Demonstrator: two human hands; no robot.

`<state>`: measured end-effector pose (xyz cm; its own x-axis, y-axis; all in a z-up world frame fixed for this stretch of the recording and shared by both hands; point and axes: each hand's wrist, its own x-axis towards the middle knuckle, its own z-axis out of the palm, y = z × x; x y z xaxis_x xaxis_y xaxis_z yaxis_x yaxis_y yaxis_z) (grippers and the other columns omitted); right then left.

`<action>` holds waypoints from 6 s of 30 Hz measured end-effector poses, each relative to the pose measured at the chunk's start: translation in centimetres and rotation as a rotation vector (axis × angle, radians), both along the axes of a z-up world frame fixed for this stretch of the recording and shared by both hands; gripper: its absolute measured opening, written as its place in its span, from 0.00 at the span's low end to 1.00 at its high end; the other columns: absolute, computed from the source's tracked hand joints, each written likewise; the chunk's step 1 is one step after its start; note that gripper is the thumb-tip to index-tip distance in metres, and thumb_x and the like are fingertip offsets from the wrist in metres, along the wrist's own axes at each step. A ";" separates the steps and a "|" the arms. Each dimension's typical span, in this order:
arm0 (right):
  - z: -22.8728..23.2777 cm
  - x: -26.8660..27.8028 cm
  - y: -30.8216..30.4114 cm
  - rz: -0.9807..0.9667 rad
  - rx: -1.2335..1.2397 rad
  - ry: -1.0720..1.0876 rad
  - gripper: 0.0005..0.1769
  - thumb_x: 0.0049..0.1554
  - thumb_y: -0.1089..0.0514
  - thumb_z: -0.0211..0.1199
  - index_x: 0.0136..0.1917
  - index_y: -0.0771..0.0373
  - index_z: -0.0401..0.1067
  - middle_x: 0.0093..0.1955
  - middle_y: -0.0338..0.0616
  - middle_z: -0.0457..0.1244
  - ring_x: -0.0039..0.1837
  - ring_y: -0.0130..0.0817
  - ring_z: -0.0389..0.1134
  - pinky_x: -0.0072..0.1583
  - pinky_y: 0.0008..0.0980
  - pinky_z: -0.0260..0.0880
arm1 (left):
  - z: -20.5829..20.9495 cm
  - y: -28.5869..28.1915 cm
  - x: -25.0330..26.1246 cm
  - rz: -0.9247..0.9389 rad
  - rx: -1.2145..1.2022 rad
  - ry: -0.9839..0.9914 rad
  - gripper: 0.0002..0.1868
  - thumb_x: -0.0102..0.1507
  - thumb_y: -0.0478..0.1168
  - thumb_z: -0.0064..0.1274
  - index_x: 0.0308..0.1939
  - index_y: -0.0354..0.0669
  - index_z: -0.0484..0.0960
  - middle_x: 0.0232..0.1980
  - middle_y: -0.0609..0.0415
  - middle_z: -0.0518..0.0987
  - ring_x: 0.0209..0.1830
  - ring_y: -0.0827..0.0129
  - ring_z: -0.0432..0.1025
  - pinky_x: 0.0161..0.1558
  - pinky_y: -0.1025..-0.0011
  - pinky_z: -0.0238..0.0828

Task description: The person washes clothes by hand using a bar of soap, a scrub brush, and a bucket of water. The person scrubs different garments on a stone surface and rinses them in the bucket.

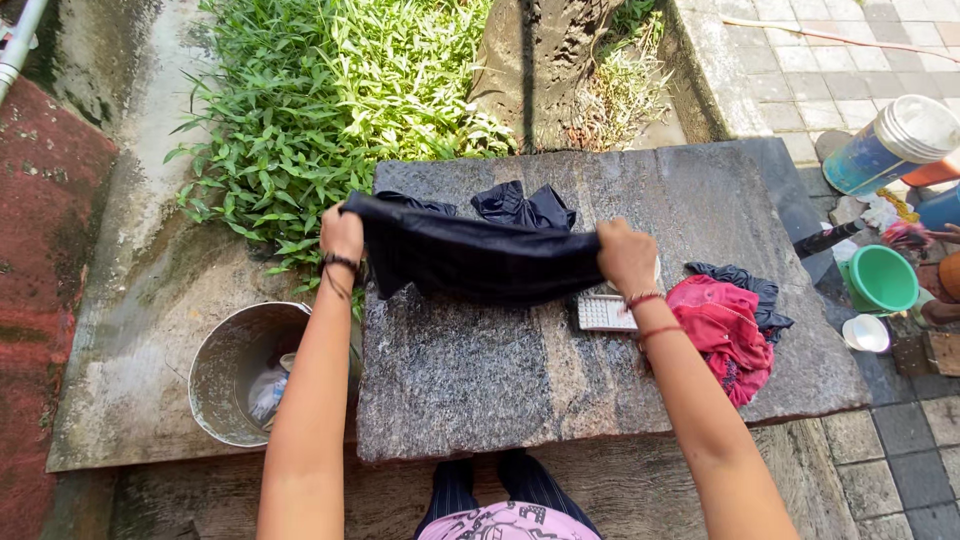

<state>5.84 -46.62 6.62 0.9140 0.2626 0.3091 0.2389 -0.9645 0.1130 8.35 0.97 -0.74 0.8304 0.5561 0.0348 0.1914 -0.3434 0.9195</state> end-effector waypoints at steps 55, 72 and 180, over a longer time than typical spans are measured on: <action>-9.3 3.3 -8.1 -0.372 0.386 0.360 0.36 0.41 0.44 0.77 0.60 0.59 0.70 0.52 0.56 0.67 0.54 0.56 0.70 0.55 0.51 0.71 | -5.7 -14.5 -20.6 -0.709 0.635 -0.140 0.19 0.46 0.48 0.67 0.28 0.41 0.76 0.33 0.50 0.75 0.37 0.56 0.69 0.44 0.58 0.62; -15.5 11.6 15.3 0.004 0.339 -0.017 0.21 0.53 0.38 0.66 0.46 0.57 0.75 0.48 0.56 0.62 0.52 0.55 0.62 0.51 0.52 0.61 | -5.9 -14.7 -19.1 -0.720 0.583 -0.090 0.18 0.46 0.48 0.69 0.24 0.43 0.74 0.30 0.51 0.72 0.35 0.57 0.68 0.42 0.58 0.61; -18.7 8.9 12.3 0.097 0.213 0.090 0.21 0.52 0.39 0.67 0.52 0.53 0.74 0.55 0.50 0.62 0.59 0.49 0.60 0.55 0.50 0.59 | -13.0 -15.6 -17.8 -0.659 0.753 0.596 0.08 0.52 0.43 0.56 0.23 0.45 0.85 0.28 0.42 0.82 0.29 0.45 0.79 0.33 0.51 0.74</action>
